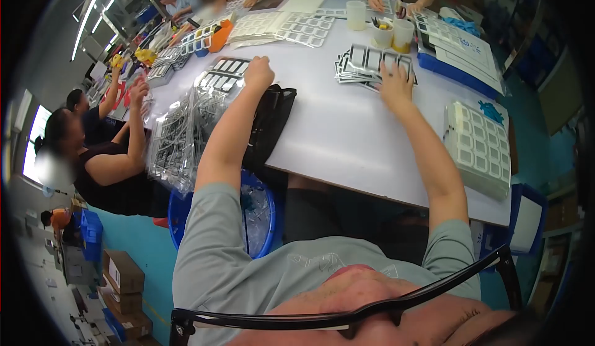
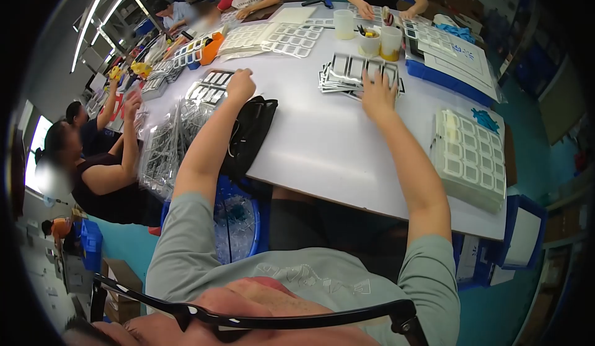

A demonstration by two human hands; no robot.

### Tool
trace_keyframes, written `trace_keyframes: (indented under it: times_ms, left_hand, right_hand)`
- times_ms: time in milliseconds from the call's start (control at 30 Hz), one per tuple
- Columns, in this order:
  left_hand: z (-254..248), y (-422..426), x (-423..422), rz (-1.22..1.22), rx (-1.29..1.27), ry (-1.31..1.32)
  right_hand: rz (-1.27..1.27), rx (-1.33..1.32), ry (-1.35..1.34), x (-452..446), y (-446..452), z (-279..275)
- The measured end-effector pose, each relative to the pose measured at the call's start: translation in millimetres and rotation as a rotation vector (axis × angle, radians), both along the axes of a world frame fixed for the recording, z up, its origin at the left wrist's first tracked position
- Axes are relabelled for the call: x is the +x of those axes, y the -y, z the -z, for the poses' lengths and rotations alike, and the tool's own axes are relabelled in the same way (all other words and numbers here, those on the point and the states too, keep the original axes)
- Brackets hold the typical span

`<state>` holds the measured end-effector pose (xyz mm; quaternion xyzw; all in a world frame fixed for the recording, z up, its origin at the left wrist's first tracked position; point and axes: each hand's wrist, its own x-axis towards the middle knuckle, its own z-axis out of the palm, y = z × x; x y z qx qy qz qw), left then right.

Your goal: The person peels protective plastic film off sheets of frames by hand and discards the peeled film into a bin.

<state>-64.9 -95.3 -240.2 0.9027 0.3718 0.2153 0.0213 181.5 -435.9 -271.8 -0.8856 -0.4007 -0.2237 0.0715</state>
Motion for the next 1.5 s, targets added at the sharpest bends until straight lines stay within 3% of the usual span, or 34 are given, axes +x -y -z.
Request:
trace_keyframes:
  times_ms: [100,167,200,233,267,333,433,533,567,600,700,800,933,1067,1167,1200,1267,1367,1467,1500]
  left_hand:
    - [20.7,-55.9,-3.4,-0.317,-0.078,-0.276]
    - [15.9,-61.6,-15.8,-0.376,-0.16,-0.394]
    - [43.9,-107.5,-10.7,-0.425,-0.237,-0.59]
    - [61.0,-110.5,-2.0,-0.731,-0.318,-0.454]
    - [58.8,-116.9,-6.4,-0.596,-0.453,-0.538]
    - [44.8,-102.6,-1.2,-0.645,-0.467,-0.559]
    - [60.2,-115.2,3.6,-0.543,-0.392,-0.376]
    - [58.5,-118.3,8.3,-0.338,-0.226,-0.457]
    - [49.9,-107.9,6.2,-0.304,-0.074,-0.52]
    - [26.2,-86.4,7.5,-0.376,-0.08,-0.459]
    - [3.7,-113.8,22.5,-0.345,0.102,-0.429]
    - [-81.4,-88.2,47.8,-0.341,0.316,-0.434]
    - [-164.6,-56.7,104.1,0.003,0.63,-0.419]
    - [-196.0,129.4,112.1,0.387,0.541,-0.538]
    - [-150.6,251.8,86.4,0.694,0.258,-0.627]
    - [-143.5,283.2,81.7,0.786,0.166,-0.79]
    - [-124.7,315.8,89.8,0.749,-0.221,-1.07]
    - [-94.7,323.7,91.6,0.834,-0.621,-0.852]
    - [-17.3,284.5,90.1,1.286,-0.308,-0.695]
    - [2.3,276.5,84.8,1.227,-0.111,-0.752]
  right_hand:
    - [0.047,-0.045,-0.434,-47.6,24.9,21.9]
    - [-0.06,-0.003,-0.354,-77.5,49.8,28.4]
    - [-0.108,0.015,-0.358,-87.9,60.1,35.7]
    - [-0.15,0.032,-0.362,-95.5,71.6,43.0]
    - [-0.189,0.053,-0.362,-98.4,78.6,46.9]
    - [-0.195,0.197,-0.308,-94.4,78.4,52.2]
    - [-0.204,0.316,-0.31,-82.1,73.2,53.4]
    - [-0.22,0.368,-0.321,-78.9,74.5,54.0]
    - [-0.232,0.372,-0.325,-80.1,76.2,55.4]
    - [-0.245,0.374,-0.329,-81.0,78.0,56.0]
    - [-0.265,0.396,-0.326,-81.8,77.4,50.9]
    - [-0.254,0.415,-0.326,-80.7,77.9,48.0]
    - [-0.272,0.473,-0.301,-77.2,79.9,46.8]
    - [-0.279,0.605,-0.194,-83.5,86.6,10.4]
    - [-0.318,0.581,-0.202,-109.6,103.8,-35.3]
    - [-0.336,0.55,-0.219,-118.5,112.5,-46.8]
    - [-0.285,0.569,-0.198,-132.2,133.0,-47.8]
    - [-0.169,0.696,-0.213,-137.8,175.5,-38.3]
    - [-0.072,0.768,-0.352,-150.1,216.0,-22.4]
    - [-0.058,0.804,-0.324,-159.9,220.6,-18.5]
